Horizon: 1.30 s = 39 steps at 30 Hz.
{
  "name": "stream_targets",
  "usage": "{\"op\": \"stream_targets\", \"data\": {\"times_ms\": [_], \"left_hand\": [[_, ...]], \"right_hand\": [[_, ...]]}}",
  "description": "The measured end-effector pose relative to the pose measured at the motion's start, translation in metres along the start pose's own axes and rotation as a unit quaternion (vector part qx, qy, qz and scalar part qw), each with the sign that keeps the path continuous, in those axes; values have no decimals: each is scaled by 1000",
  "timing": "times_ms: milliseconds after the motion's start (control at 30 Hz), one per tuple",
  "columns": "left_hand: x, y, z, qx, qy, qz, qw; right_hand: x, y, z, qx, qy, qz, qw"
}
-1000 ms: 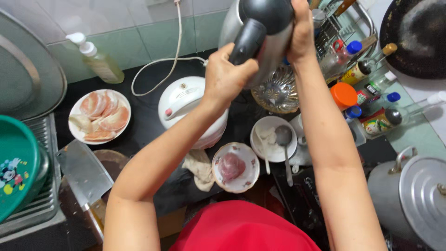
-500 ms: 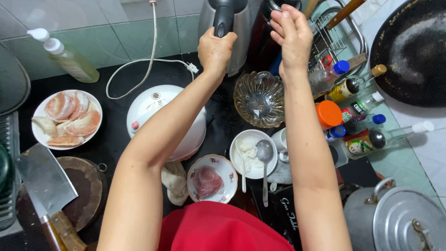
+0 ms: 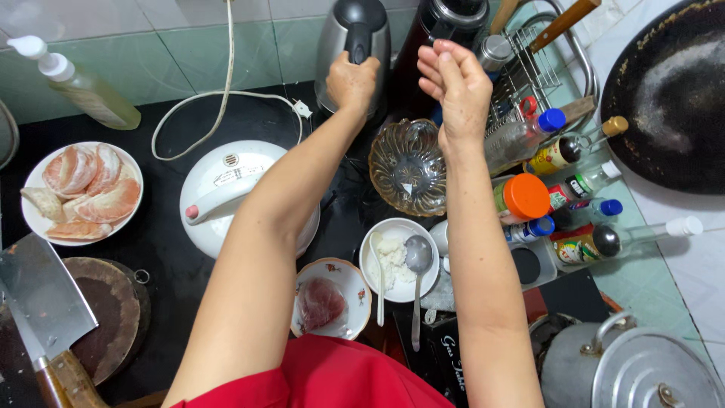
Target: The person fills an electric kettle with water at the sink, then washes kitchenware including a plate, a pot, and a strainer under running water in the sink, scrubbing them by hand and setting them aside. They also carry a plate of fruit slices and a packaged piece of meat around the kitchen and handle a knife and cutting board.
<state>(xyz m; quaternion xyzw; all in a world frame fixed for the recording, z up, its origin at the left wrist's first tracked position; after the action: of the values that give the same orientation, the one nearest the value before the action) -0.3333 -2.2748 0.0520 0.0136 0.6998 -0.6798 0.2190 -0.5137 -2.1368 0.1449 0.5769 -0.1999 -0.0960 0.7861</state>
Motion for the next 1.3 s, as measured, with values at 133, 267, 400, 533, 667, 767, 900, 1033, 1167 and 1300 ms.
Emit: {"op": "stream_targets", "data": {"times_ms": [133, 267, 400, 533, 667, 767, 900, 1033, 1167, 1300], "left_hand": [[17, 2, -7, 6, 10, 10, 1000], [21, 4, -11, 16, 7, 15, 1000], [29, 1, -17, 51, 23, 3, 998], [37, 5, -22, 38, 9, -21, 999], [40, 16, -31, 46, -6, 1, 999], [45, 23, -40, 38, 26, -14, 999], [50, 30, -46, -20, 134, 75, 988], [16, 23, -54, -17, 210, 176, 962], [-78, 4, -47, 200, 188, 213, 938], [-200, 3, -52, 354, 90, 174, 914]], "right_hand": [[-6, -15, -3, 30, -8, 5, 1000], [-12, -27, -4, 39, -14, 3, 999], [-16, -36, -6, 47, -20, -5, 999], [-19, -44, -10, 56, -21, 3, 998], [-26, -57, -13, 68, -23, -3, 997], [-30, -78, -14, 87, -23, -24, 996], [-22, -120, -6, 113, -29, -146, 982], [2, -138, 11, 60, -23, -223, 973], [25, -139, 21, 34, -16, -366, 930], [54, -141, 29, 19, -2, -482, 876]]}}
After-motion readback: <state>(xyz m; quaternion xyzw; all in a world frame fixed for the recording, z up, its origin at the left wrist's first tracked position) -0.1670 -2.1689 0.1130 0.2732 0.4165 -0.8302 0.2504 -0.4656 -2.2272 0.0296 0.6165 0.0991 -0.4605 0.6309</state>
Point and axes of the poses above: each hand's wrist, its own z-axis towards the middle knuckle, its own x-axis out of the palm, y = z × x, the point moved 9 cm from there along z, towards the middle knuckle, and after that the axes turned 1 degree about -y, right-handed, at the moved point
